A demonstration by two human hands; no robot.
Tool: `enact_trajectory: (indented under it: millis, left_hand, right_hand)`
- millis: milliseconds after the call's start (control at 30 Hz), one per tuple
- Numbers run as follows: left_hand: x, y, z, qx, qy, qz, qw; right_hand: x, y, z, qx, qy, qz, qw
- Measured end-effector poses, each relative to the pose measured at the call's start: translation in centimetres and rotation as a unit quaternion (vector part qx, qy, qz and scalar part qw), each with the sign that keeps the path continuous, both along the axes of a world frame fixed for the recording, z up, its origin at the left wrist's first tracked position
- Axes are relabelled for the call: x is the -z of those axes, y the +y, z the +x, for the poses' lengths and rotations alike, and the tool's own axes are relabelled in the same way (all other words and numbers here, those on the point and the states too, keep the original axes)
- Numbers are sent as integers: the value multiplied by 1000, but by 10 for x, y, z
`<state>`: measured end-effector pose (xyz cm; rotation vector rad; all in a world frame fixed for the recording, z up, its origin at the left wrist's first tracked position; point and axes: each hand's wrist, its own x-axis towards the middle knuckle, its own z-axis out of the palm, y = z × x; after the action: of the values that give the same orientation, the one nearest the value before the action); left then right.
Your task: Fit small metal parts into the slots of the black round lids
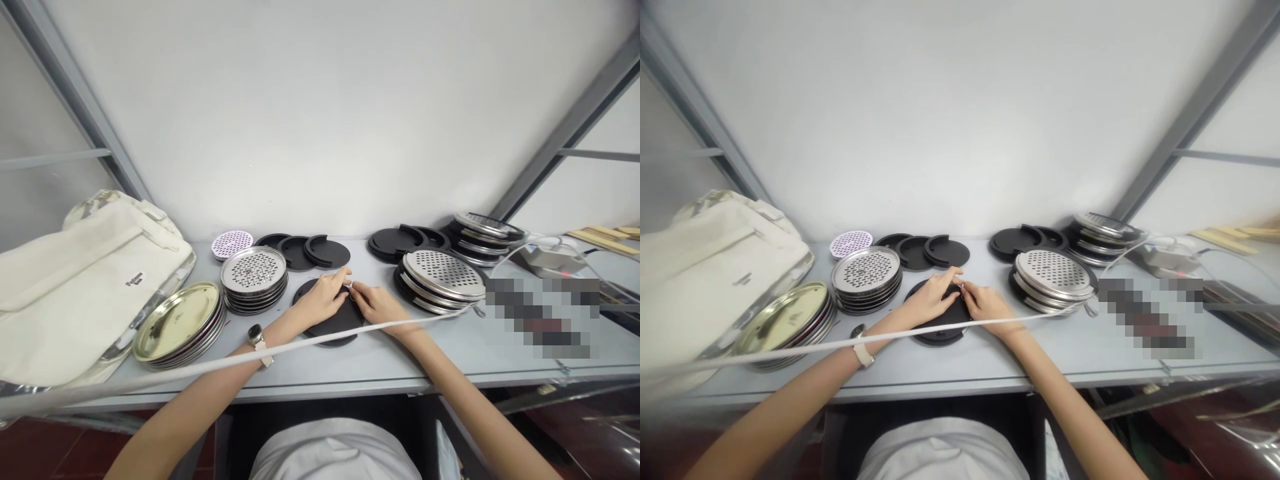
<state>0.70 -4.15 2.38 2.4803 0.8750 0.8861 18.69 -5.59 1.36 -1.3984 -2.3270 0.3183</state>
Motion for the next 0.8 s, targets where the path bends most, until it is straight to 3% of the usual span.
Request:
enact_trajectory:
  millis: [800]
  left_hand:
    - [0,1,0,-1,-2,7,1000]
  right_hand:
    - [-1,-1,-1,15,-8,12,1000]
